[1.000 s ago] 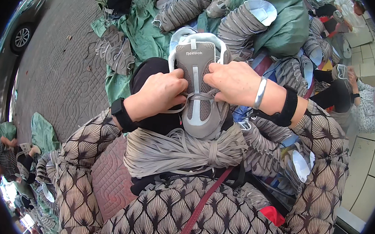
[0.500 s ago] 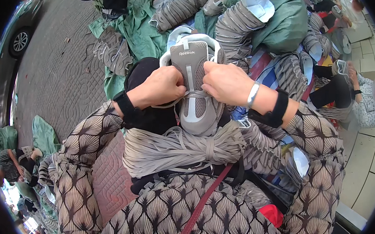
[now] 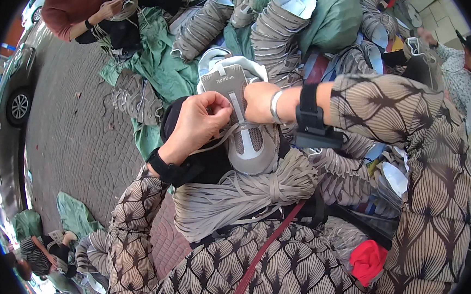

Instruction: The person sits on the ground and repeatedly laces a single grey Reebok sneaker. They thread the laces through the eyelets, pull them tight, and tie them into a knot multiple times, often undoing the knot to repeat the process.

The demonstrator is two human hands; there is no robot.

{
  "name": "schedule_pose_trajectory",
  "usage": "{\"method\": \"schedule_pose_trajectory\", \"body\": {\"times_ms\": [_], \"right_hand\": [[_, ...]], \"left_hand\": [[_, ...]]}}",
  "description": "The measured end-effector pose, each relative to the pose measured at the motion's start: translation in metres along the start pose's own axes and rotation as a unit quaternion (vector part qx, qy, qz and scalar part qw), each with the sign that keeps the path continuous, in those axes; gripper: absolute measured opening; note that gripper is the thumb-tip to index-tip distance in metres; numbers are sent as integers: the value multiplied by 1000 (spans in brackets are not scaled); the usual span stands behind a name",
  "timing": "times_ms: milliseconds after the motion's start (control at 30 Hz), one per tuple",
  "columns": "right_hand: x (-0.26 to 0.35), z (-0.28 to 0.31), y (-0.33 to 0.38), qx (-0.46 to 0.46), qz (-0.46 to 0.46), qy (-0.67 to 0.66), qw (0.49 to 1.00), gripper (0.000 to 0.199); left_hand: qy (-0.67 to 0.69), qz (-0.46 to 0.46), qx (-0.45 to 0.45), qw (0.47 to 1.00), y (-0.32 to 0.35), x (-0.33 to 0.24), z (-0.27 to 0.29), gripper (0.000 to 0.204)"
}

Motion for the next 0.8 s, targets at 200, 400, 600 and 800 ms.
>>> {"method": "schedule_pose_trajectory", "body": {"times_ms": [200,400,600,800], "right_hand": [[16,53,3,-192,123,-207,952,19],[34,98,-11,-62,132,-504,851,15],[49,59,-45,41,107,-677,727,20],[54,45,-34,138,123,-679,711,29]], "left_hand": [[-7,0,84,996,2,7,-12,15],[196,-35,57,978,-5,-14,10,11],[170,-70,-33,982,-24,-30,81,13],[-14,-160,-78,984,-35,-42,93,11]]}}
Point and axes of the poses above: each hand's wrist, its own y-axis away from the middle knuckle, its own z-axis out of the back of the hand, x = y × z, the point moved 8 cm from there along -y, towards the middle knuckle, and after that the axes turned 2 degrees about -z, right-handed, at the moved point
